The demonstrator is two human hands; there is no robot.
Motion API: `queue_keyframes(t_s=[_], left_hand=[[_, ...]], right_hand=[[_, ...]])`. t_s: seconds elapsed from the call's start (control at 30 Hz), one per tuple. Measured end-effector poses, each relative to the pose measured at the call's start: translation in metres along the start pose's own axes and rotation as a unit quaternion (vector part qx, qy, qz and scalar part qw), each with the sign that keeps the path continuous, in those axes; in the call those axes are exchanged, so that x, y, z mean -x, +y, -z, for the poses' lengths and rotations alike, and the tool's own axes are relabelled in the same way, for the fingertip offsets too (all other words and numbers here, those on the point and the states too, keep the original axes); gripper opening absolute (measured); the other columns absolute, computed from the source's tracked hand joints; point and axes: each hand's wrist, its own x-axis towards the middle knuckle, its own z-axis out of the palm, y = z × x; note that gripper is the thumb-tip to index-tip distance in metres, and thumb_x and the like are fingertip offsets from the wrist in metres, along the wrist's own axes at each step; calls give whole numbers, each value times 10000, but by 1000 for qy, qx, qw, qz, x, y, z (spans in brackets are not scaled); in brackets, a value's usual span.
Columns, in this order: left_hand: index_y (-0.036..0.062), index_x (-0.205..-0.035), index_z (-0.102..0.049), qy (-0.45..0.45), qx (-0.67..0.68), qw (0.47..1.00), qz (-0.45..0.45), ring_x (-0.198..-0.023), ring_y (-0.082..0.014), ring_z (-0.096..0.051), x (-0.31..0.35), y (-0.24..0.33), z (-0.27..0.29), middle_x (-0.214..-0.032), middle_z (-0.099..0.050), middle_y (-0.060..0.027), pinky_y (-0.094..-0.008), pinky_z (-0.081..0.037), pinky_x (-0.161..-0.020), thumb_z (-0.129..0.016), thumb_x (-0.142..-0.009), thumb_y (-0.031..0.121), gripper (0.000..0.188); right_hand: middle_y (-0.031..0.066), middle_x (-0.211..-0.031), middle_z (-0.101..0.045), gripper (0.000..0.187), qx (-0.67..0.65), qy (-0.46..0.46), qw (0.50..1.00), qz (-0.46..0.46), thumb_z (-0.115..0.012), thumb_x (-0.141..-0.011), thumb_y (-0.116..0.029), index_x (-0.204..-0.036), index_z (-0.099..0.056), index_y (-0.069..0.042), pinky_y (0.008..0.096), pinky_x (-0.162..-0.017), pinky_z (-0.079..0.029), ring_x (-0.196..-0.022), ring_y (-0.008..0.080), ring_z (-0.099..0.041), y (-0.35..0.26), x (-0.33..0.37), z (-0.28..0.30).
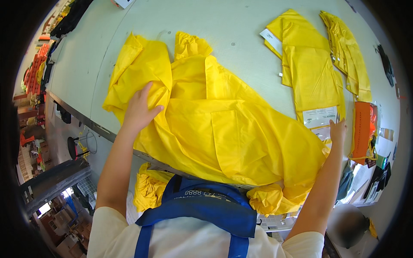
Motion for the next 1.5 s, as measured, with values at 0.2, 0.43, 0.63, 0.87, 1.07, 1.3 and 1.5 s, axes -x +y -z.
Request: queue_keyframes(t_s=[0.2, 0.43, 0.63, 0.87, 1.07, 1.3, 1.5], left_hand=[[87, -1273, -456, 67, 241, 967, 46, -1032, -255, -555, 28, -40, 10, -1125, -568, -145, -348, -442, -887, -572, -795, 44, 494], [42, -1298, -398, 123, 467, 851, 205, -1044, -188, -533, 138, -153, -6, -1148, -541, -96, -282, -422, -889, -544, -796, 1, 525], [139, -1443, -219, 48, 578, 782, 227, -1078, -205, -498, 106, -153, 46, -1275, -461, -104, -347, -444, -871, -567, -801, 101, 731], [79, -1384, -356, -32, 552, 833, 7, -1075, -184, -521, 20, -140, 71, -1262, -491, -103, -311, -454, -864, -566, -827, 51, 595], [37, -1336, -419, 163, 220, 962, 7, -1137, -289, -516, 3, -213, 61, -1317, -468, -173, -364, -416, -946, -665, -794, 189, 614], [-20, -1088, -627, -2, 231, 972, 32, -948, -242, -626, -26, -205, 5, -980, -672, -153, -356, -476, -828, -682, -789, 236, 398], [-11, -1109, -599, 0, 550, 832, -73, -969, -142, -590, -12, -247, 96, -1044, -641, -66, -292, -439, -884, -563, -910, 163, 266]], right_hand=[[219, -1399, -372, 728, -175, -131, 960, 176, -646, -833, -273, -1420, -272, -59, 414, -1057, -308, -1290, 364, -370, -53, 143, 105], [222, -1414, -316, 783, -211, 18, 977, -31, -682, -827, -285, -1428, -242, -41, 419, -1065, -301, -1294, 354, -340, 8, 294, 71], [166, -1285, -494, 594, -464, -109, 871, -120, -627, -866, -243, -1346, -376, 1, 364, -984, -394, -1145, 287, -502, 2, 297, 55], [135, -1183, -558, 462, -790, -106, 572, -192, -589, -894, -252, -1269, -470, -9, 381, -836, -500, -1028, 247, -578, 15, 200, 175], [89, -1032, -602, 384, -375, 228, 896, -62, -571, -910, -255, -1202, -512, -15, 323, -773, -476, -912, 195, -587, 45, 180, 145], [173, -1069, -582, 563, -664, -203, 644, -321, -560, -897, -435, -1166, -485, 54, 291, -742, -485, -876, 213, -573, -35, 317, 61], [-31, -822, -486, 369, -573, -86, 748, -324, -643, -838, -354, -1128, -538, -151, 228, -536, -345, -635, 83, -413, -30, 271, 66]])
